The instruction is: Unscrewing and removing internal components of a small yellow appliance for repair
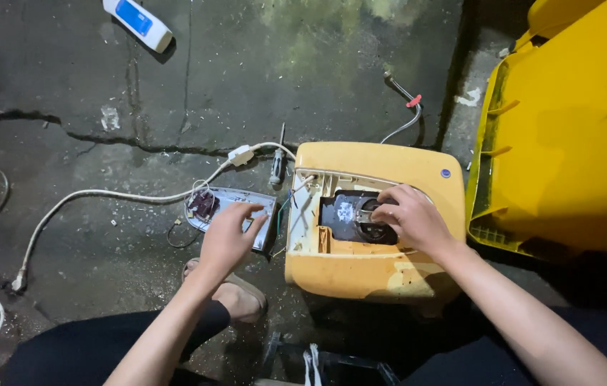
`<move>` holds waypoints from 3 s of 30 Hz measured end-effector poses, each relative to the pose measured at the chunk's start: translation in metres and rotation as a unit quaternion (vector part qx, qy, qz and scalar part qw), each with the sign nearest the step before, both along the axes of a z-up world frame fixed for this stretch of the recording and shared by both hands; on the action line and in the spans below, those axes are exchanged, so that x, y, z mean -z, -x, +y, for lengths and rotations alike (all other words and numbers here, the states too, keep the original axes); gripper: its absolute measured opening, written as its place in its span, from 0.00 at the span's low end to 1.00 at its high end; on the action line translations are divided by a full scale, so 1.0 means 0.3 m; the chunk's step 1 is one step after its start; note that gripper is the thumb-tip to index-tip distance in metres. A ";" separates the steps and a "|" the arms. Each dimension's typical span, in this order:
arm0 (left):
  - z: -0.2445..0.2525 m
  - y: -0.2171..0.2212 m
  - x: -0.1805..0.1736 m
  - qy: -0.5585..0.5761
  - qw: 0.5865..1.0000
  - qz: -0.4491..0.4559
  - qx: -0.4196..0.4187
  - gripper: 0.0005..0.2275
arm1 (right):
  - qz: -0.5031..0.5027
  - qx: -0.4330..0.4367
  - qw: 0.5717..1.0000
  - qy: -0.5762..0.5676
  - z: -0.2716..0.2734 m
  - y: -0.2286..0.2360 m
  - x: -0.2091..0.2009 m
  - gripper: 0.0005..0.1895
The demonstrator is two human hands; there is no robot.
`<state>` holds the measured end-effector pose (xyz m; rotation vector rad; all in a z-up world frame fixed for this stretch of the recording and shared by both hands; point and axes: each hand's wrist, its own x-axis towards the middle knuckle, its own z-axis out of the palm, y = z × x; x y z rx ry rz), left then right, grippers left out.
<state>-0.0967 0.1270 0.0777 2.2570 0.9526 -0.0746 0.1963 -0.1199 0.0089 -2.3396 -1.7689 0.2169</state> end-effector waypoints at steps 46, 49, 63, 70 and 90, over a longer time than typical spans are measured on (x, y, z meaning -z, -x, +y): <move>-0.052 0.118 0.352 0.037 0.918 0.280 0.279 0.19 | 0.055 -0.027 0.984 0.169 0.026 0.036 -0.158 0.11; -0.018 0.155 0.461 0.039 0.922 0.277 0.269 0.21 | 0.055 -0.034 0.981 0.184 0.041 0.045 -0.172 0.11; 0.069 0.260 0.876 0.085 0.939 0.324 0.074 0.16 | 0.065 -0.040 0.973 0.217 0.082 0.083 -0.218 0.11; 0.077 0.222 1.089 0.107 0.955 0.233 -0.151 0.14 | 0.067 -0.043 0.976 0.204 0.074 0.067 -0.221 0.11; 0.132 -0.077 1.292 0.013 0.975 0.121 -0.184 0.13 | 0.104 -0.008 0.977 0.188 0.038 -0.027 -0.210 0.21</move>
